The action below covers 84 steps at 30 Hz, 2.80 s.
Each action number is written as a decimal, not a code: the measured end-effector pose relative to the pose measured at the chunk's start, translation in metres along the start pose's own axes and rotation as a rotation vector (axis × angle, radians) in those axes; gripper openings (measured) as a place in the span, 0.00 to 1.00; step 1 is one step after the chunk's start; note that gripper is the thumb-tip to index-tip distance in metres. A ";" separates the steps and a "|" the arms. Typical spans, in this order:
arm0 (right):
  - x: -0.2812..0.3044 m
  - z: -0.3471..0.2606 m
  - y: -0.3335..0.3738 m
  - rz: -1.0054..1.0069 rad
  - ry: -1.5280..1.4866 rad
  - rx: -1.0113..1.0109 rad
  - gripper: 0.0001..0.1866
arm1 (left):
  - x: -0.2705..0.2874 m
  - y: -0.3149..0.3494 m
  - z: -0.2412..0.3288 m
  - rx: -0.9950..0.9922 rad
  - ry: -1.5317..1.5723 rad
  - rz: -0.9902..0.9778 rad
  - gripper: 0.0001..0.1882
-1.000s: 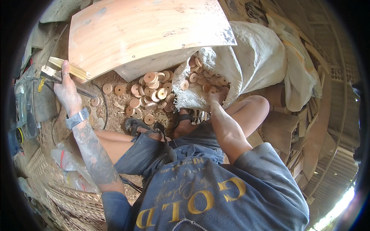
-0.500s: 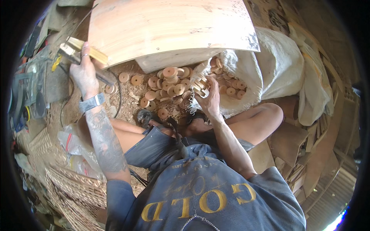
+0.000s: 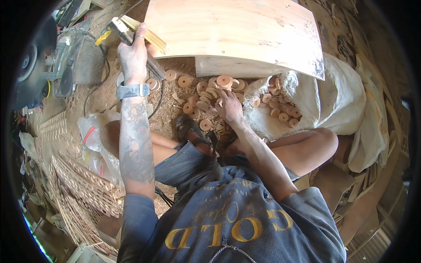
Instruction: The person sits on the floor and repeatedly grinds the edges of small wooden discs against a rotating grinding wheel. They pick discs from a sack, hold them against the wheel with both hands, then place them back into the sack. The process is repeated multiple times throughout the clip.
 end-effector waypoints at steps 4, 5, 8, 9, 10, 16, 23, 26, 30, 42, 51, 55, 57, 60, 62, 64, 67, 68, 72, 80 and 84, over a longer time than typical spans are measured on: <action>-0.007 0.021 0.000 0.075 0.048 0.008 0.21 | 0.002 -0.005 -0.005 -0.023 -0.048 -0.042 0.24; -0.006 0.026 0.000 0.108 0.066 0.001 0.19 | 0.002 -0.006 -0.006 -0.026 -0.039 -0.052 0.25; 0.019 0.046 -0.001 0.385 -0.086 -0.165 0.15 | 0.000 -0.009 -0.005 -0.026 -0.026 -0.082 0.26; 0.027 0.051 -0.002 0.481 -0.134 -0.223 0.14 | -0.001 -0.009 -0.004 -0.024 -0.025 -0.091 0.26; 0.026 0.063 -0.012 0.355 -0.264 -0.347 0.16 | -0.001 -0.008 -0.006 0.039 -0.028 -0.100 0.25; 0.039 0.037 -0.041 0.295 -0.173 -0.345 0.20 | -0.002 -0.004 -0.004 0.127 -0.049 -0.105 0.25; -0.007 -0.008 -0.016 0.155 0.085 -0.052 0.20 | -0.003 -0.003 -0.006 0.073 -0.057 -0.096 0.27; -0.018 -0.002 -0.011 0.163 0.092 -0.089 0.21 | -0.004 -0.003 -0.003 0.033 -0.033 -0.096 0.27; -0.027 0.003 -0.013 0.079 0.145 -0.131 0.22 | -0.003 -0.004 -0.002 0.031 -0.050 -0.083 0.28; 0.018 0.088 0.006 0.150 -0.905 -0.720 0.16 | -0.002 -0.005 -0.004 0.074 -0.081 -0.076 0.28; 0.000 0.077 -0.054 0.036 -0.694 -0.612 0.22 | -0.003 -0.006 -0.003 0.066 -0.044 -0.081 0.27; 0.010 0.085 -0.048 0.115 -0.833 -0.684 0.21 | -0.002 -0.007 -0.006 0.068 -0.043 -0.093 0.28; 0.026 0.086 -0.037 0.209 -0.851 -0.617 0.20 | -0.002 -0.008 -0.006 0.048 -0.062 -0.098 0.28; 0.031 0.078 -0.029 0.180 -0.971 -0.562 0.26 | -0.004 -0.009 -0.009 0.067 -0.080 -0.090 0.28; 0.031 0.059 -0.032 0.195 -0.716 -0.512 0.22 | -0.004 -0.009 -0.009 0.061 -0.103 -0.089 0.28; 0.036 0.033 -0.038 0.269 -0.459 -0.359 0.19 | -0.003 -0.009 -0.009 0.065 -0.058 -0.081 0.28; 0.049 0.002 -0.036 0.379 -0.212 -0.102 0.17 | 0.000 -0.008 -0.006 0.044 -0.051 -0.096 0.28; 0.052 0.009 -0.034 0.355 -0.262 -0.168 0.17 | 0.001 -0.008 -0.006 0.040 -0.077 -0.113 0.28; 0.063 0.042 0.000 0.235 -0.124 -0.264 0.17 | 0.000 -0.005 -0.005 0.069 -0.081 -0.115 0.28; -0.017 0.053 0.036 -0.001 0.255 -0.039 0.17 | -0.001 -0.006 0.001 0.036 -0.051 -0.075 0.28; -0.014 0.056 0.038 0.098 0.250 0.049 0.18 | -0.003 -0.006 -0.004 0.081 -0.105 -0.108 0.29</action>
Point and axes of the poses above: each hand's wrist, its own y-axis away from the middle knuckle, its own x-axis out of the back of the hand, z = x × y, the point moved 7 cm from there along -y, towards the middle knuckle, and after that the axes turned 10 degrees about -x, right-handed, at the moved point
